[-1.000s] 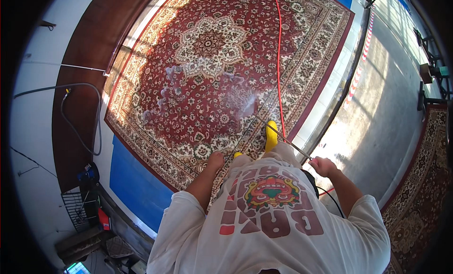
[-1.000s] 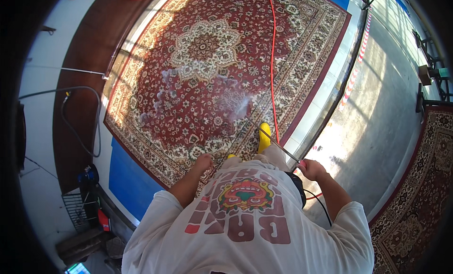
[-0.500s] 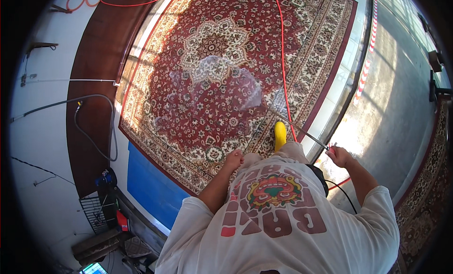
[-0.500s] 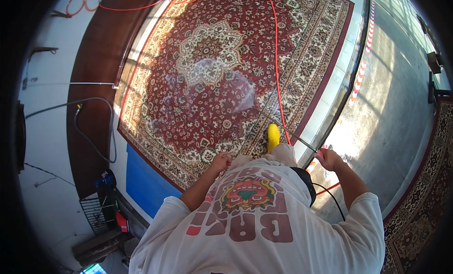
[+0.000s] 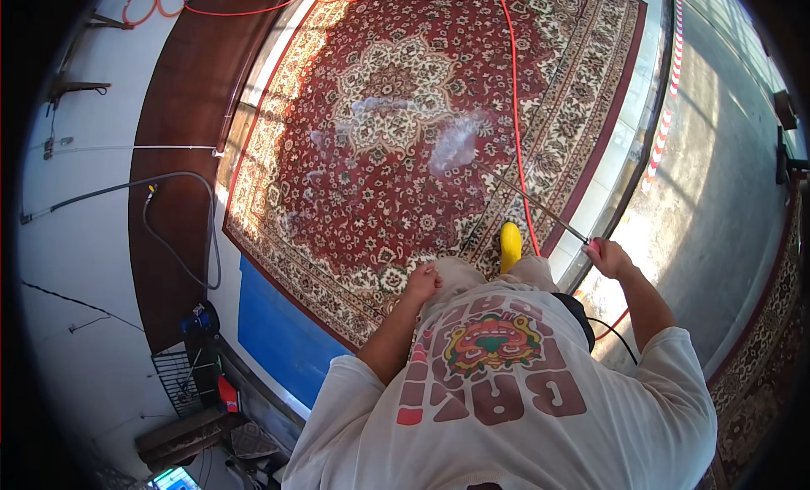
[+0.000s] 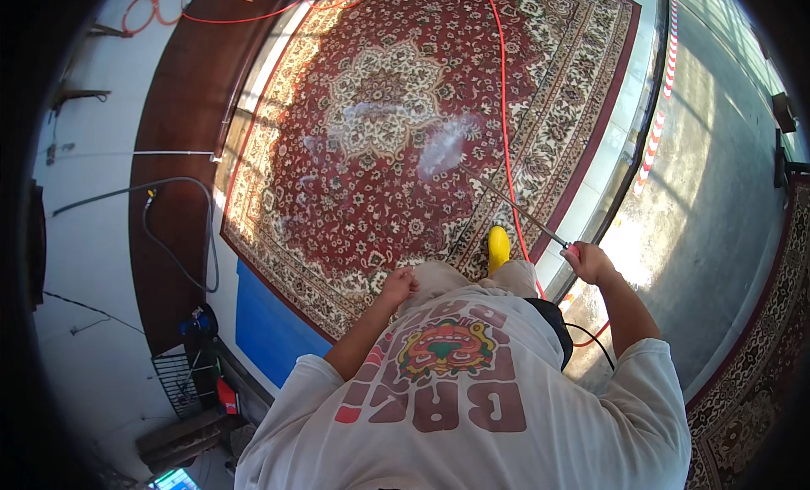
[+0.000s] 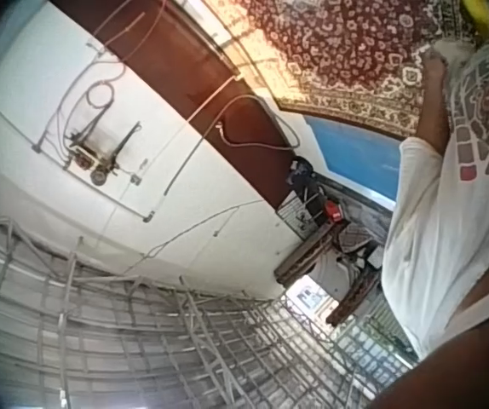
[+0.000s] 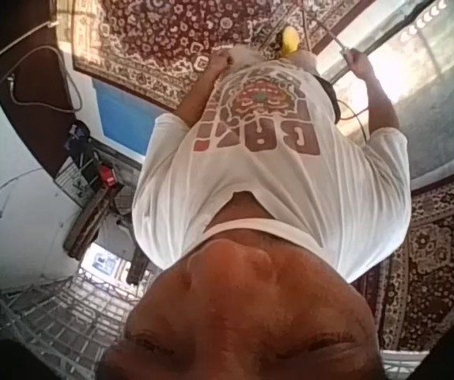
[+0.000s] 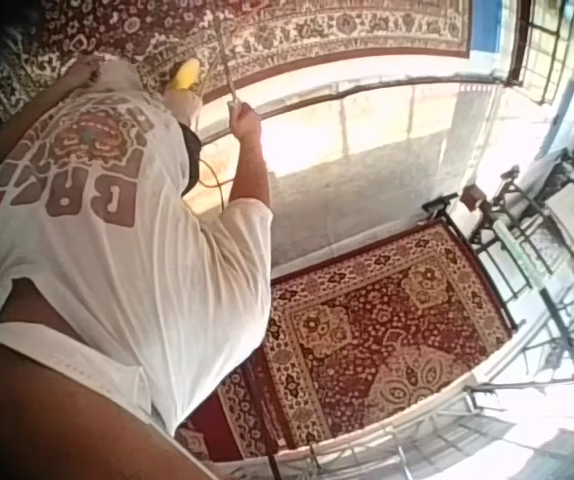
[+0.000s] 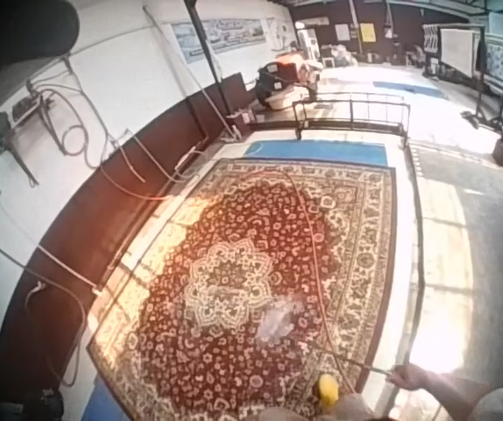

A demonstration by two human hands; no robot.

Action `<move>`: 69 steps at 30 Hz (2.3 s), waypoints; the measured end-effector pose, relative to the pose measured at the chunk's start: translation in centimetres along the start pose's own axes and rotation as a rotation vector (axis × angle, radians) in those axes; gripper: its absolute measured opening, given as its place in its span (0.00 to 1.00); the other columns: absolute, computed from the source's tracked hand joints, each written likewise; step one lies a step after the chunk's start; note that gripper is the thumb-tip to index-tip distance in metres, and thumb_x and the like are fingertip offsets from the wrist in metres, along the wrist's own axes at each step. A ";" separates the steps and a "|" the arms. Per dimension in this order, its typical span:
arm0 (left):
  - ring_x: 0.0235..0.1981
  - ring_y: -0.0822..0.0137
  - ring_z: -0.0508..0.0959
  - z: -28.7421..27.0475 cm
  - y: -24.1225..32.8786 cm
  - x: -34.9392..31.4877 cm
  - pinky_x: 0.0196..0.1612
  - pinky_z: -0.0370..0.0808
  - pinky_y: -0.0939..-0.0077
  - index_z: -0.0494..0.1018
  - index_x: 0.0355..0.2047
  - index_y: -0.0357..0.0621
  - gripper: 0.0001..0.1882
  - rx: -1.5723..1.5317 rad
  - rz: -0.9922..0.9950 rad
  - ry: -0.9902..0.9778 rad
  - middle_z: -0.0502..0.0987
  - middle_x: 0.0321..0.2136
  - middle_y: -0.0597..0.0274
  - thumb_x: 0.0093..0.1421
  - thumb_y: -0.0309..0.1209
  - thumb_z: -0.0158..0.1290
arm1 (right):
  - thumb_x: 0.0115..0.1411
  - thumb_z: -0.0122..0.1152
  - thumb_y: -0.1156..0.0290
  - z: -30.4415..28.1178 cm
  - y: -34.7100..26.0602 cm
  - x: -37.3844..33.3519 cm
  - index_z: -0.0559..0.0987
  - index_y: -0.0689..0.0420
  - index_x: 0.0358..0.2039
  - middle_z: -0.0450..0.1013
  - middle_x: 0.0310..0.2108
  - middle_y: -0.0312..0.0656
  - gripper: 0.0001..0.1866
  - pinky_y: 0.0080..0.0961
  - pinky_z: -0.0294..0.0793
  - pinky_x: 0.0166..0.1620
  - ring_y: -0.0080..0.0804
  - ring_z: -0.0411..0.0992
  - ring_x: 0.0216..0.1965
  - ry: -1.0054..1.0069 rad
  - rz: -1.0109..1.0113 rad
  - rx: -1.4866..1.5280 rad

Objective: Wash a large area rug using a high-pressure water spray wand.

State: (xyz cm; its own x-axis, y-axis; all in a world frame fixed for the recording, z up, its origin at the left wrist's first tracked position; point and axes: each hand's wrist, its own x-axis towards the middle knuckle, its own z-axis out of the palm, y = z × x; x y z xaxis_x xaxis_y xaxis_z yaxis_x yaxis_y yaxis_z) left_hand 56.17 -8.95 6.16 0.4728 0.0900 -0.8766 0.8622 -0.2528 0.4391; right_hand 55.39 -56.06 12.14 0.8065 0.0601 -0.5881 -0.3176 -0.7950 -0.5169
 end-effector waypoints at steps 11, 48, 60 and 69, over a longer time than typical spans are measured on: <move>0.28 0.68 0.75 -4.9 -0.2 3.7 0.31 0.73 0.73 0.62 0.54 0.39 0.22 0.076 -0.062 -0.025 0.75 0.29 0.60 0.61 0.35 0.44 | 0.58 0.48 0.48 -0.2 -5.5 5.2 0.72 0.62 0.26 0.68 0.17 0.53 0.25 0.40 0.66 0.30 0.52 0.69 0.24 -0.089 -0.137 0.141; 0.21 0.69 0.74 -15.4 14.5 20.0 0.24 0.70 0.73 0.73 0.31 0.38 0.12 0.085 0.099 -0.009 0.74 0.20 0.61 0.54 0.32 0.45 | 0.57 0.52 0.50 -14.2 -8.1 15.9 0.75 0.63 0.25 0.71 0.19 0.52 0.24 0.35 0.70 0.33 0.46 0.71 0.24 0.081 0.148 -0.083; 0.23 0.70 0.75 -6.2 30.2 15.0 0.28 0.72 0.78 0.64 0.51 0.36 0.19 0.018 0.101 0.066 0.74 0.22 0.60 0.60 0.31 0.44 | 0.57 0.49 0.48 -22.8 -9.6 32.8 0.74 0.62 0.27 0.71 0.21 0.54 0.25 0.39 0.68 0.33 0.51 0.70 0.27 -0.066 -0.129 -0.074; 0.26 0.68 0.76 -4.1 28.1 15.5 0.29 0.73 0.76 0.62 0.52 0.36 0.20 -0.196 0.119 0.082 0.75 0.25 0.57 0.60 0.30 0.44 | 0.58 0.49 0.49 -23.5 -16.1 40.3 0.72 0.61 0.27 0.70 0.19 0.50 0.23 0.37 0.68 0.31 0.45 0.69 0.23 -0.065 -0.310 -0.101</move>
State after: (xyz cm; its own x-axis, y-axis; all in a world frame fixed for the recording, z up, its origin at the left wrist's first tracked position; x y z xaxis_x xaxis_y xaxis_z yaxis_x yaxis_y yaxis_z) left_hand 88.49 -10.69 5.77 0.5795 0.1502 -0.8010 0.8146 -0.0756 0.5751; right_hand 104.73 -55.04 11.44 0.8227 0.3444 -0.4522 -0.0081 -0.7883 -0.6152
